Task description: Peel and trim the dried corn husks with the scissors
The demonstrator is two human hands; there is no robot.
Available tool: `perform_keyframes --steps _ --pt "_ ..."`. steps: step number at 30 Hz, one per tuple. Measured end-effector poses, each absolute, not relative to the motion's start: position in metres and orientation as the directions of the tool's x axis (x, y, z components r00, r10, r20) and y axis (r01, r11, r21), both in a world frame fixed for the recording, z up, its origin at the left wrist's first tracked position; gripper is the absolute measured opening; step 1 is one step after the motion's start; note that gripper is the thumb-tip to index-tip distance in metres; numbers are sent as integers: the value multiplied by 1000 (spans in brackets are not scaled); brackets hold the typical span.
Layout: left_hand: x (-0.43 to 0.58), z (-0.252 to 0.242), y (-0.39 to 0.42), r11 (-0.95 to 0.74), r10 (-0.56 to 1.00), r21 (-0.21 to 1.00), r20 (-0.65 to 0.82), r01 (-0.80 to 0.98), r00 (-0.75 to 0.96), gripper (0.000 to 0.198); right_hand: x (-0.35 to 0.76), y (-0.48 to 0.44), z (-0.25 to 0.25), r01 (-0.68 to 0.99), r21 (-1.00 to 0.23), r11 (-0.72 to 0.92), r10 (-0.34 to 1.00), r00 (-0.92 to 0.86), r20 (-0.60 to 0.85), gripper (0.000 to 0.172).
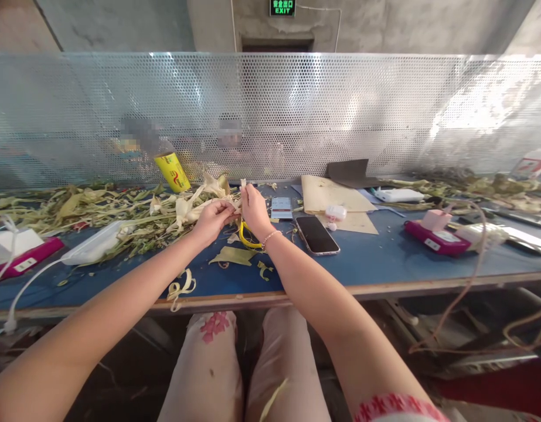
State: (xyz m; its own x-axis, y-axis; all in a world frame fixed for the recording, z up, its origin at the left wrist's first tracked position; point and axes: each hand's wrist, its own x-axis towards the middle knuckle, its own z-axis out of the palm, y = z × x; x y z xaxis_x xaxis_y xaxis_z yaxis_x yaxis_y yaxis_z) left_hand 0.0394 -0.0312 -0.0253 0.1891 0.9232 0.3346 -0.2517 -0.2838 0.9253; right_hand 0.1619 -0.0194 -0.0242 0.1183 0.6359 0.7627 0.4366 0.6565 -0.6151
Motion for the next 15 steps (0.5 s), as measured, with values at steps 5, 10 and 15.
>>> perform_keyframes --steps 5,10,15 --pt "40 -24 -33 -262 915 930 324 -257 241 35 166 -21 -22 507 -551 663 599 83 797 29" --pt "39 -22 -33 -262 924 929 320 -262 208 36 168 -22 -21 547 -529 649 594 71 801 28" --pt "42 -23 -34 -270 929 926 322 -263 182 36 165 -23 -19 557 -594 581 648 126 752 27"
